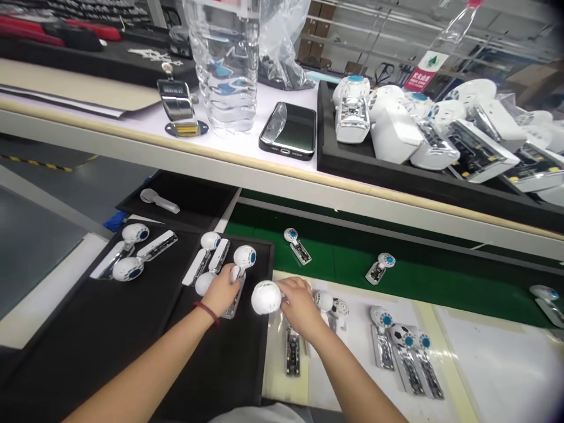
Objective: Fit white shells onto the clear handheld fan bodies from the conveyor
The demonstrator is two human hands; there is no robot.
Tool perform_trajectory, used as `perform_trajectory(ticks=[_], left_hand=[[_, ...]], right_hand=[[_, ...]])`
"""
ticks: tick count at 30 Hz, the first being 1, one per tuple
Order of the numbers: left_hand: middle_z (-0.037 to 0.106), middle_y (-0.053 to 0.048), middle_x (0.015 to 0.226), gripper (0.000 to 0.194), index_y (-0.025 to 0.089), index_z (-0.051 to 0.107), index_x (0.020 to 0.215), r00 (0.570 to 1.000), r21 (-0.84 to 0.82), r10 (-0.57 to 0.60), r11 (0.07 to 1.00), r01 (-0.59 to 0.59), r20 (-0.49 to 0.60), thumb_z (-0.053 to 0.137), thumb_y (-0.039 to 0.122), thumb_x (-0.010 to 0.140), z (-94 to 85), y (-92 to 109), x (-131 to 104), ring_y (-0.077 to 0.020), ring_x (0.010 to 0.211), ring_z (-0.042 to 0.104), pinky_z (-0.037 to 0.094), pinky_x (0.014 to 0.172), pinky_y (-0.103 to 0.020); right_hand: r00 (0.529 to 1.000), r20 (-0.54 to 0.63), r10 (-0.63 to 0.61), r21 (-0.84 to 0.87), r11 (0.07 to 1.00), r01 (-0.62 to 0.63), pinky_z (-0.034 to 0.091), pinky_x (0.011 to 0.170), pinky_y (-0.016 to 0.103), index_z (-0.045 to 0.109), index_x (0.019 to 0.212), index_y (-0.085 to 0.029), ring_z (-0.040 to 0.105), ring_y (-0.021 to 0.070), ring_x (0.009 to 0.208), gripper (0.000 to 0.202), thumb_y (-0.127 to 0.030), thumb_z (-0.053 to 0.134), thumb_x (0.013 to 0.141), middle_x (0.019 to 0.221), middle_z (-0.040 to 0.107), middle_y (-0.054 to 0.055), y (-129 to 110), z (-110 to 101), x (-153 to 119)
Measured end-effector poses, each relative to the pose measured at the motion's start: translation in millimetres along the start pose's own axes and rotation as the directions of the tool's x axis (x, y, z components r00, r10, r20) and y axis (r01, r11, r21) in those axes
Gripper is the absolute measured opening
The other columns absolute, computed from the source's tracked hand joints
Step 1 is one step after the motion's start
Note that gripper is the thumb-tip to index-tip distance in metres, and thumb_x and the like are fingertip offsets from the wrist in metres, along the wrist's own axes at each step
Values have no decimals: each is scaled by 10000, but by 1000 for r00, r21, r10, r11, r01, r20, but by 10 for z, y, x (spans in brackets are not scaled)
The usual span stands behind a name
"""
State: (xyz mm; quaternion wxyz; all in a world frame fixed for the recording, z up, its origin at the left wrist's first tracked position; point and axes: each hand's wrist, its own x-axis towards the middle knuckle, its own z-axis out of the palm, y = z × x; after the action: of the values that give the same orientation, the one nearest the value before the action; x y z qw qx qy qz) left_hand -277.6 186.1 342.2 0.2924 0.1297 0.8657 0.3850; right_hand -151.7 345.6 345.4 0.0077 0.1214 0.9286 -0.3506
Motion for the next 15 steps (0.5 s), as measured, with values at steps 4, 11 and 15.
perform_trajectory(ticks=[4, 11, 15], left_hand=[[570, -79, 999, 329, 131, 463, 1121, 993, 226, -20, 973, 46, -115, 500, 266, 823, 66, -139, 406, -212, 942, 545, 408, 870, -450], [568, -100, 1047, 328, 117, 460, 1142, 987, 362, 37, 932, 22, -157, 475, 249, 842, 216, -502, 665, -212, 962, 554, 452, 847, -430], [359, -220, 1317, 419, 39, 364, 1252, 964, 388, 181, 917, -94, -194, 337, 159, 851, 281, -558, 543, -276, 1234, 349, 326, 1019, -435]], right_hand=[[966, 95, -239, -127, 960, 250, 3, 1010, 547, 629, 920, -300, 372, 234, 1142, 334, -50, 450, 790, 972, 630, 2, 203, 347, 515], [855, 231, -464, -164, 848, 504, 63, 1064, 409, 640, 869, -295, 298, 169, 1224, 215, -163, 471, 849, 1120, 574, -31, 225, 803, 1071], [963, 54, -264, -187, 945, 270, 139, 1062, 339, 475, 1187, -346, 224, 167, 1265, 402, -303, 548, 794, 1324, 394, -41, 635, 639, 1134]])
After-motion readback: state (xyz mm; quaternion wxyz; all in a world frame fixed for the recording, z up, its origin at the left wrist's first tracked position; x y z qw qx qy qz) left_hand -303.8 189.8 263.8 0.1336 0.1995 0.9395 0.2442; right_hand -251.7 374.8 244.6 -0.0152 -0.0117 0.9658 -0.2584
